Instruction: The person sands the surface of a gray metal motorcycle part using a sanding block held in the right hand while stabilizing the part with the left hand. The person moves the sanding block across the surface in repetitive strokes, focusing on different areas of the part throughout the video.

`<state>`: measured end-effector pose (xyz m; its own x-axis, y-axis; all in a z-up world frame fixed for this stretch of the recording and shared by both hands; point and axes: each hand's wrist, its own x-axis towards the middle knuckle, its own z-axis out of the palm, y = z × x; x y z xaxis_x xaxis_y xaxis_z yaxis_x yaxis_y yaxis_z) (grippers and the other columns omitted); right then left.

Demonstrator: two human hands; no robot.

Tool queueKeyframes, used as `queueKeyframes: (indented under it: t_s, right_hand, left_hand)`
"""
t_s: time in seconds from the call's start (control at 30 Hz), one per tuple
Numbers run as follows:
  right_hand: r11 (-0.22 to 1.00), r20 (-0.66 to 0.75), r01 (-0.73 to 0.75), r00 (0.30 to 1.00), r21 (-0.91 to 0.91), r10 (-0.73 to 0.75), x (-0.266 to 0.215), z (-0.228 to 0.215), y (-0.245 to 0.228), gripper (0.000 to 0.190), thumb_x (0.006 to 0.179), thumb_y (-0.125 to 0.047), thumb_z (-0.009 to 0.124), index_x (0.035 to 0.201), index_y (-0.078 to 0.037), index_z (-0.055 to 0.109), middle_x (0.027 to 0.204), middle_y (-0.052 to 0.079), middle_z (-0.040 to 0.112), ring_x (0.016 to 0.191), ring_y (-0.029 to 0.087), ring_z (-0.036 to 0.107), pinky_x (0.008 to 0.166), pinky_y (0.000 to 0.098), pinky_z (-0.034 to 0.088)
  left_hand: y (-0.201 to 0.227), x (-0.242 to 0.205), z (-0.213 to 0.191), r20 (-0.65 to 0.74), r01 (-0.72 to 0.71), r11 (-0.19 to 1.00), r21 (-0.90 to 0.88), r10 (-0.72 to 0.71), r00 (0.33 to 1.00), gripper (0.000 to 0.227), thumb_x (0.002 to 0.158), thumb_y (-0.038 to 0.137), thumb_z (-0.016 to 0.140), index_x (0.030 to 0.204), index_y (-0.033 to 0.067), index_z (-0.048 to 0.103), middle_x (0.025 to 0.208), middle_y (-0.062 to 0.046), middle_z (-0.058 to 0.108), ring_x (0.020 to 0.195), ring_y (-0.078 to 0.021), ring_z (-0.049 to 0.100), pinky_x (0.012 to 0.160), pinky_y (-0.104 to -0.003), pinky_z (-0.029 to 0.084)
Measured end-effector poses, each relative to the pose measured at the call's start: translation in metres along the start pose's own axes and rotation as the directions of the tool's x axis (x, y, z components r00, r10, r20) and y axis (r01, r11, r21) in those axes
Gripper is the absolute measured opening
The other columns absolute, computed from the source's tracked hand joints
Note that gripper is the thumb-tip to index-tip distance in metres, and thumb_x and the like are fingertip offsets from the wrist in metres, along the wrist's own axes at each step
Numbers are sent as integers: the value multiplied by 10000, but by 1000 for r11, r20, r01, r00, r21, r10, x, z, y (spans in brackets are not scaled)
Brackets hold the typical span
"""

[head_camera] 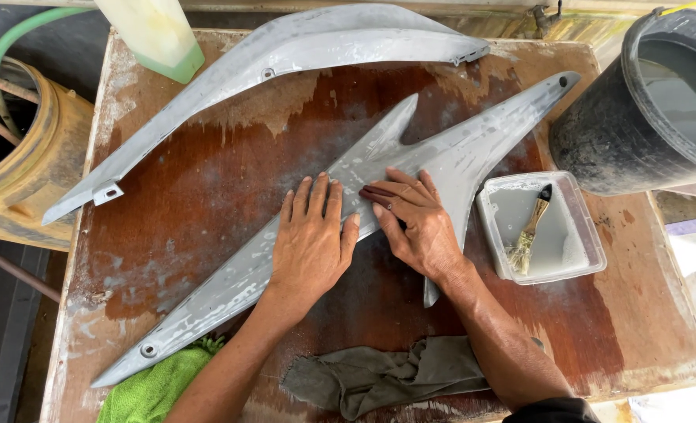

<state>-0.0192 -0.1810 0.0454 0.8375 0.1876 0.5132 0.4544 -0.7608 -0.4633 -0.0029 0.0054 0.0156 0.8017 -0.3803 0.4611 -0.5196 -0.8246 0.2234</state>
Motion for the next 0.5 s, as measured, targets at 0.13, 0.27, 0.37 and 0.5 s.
queueKeyframes:
  t_s: [0.13, 0.27, 0.37, 0.5]
  right_hand:
    - [999, -14, -13, 1000, -45, 13, 3, -5, 4, 195, 1024, -242, 620, 1094, -135, 767, 1179, 54, 741, 1294, 375, 587, 1142, 627, 297]
    - [999, -27, -11, 1000, -52, 9, 1, -1, 1, 175, 1011, -205, 636, 1086, -114, 765, 1173, 57, 740, 1264, 375, 606, 1119, 620, 337]
    - [999, 9, 37, 999, -15, -37, 1, -1, -8, 169, 991, -223, 651, 1075, -139, 771, 1175, 45, 748, 1270, 368, 609, 1138, 603, 316]
    - [995, -46, 1, 999, -104, -5, 3, -5, 8, 147, 994, -195, 668, 967, -109, 784, 1125, 75, 762, 1234, 401, 628, 1103, 645, 349]
  left_hand:
    - [0, 0, 0, 3, 2, 1000, 1, -2, 1000, 542, 1068, 392, 415, 1363, -24, 597, 1370, -266, 588, 1319, -432, 545, 1086, -574, 423]
    - [-1, -1, 0, 9, 7, 1000, -27, -7, 1000, 554, 1044, 402, 444, 1356, -28, 603, 1362, -275, 588, 1314, -449, 542, 1088, -592, 413]
    - [0, -1, -1, 13, -4, 999, -40, 4, 1000, 576, 1023, 421, 478, 1362, -27, 600, 1367, -281, 582, 1314, -456, 538, 1088, -599, 409]
    - [0, -1, -3, 21, -9, 999, -50, 10, 1000, 612, 1020, 451, 481, 1371, -39, 588, 1371, -298, 570, 1319, -471, 529, 1094, -606, 398]
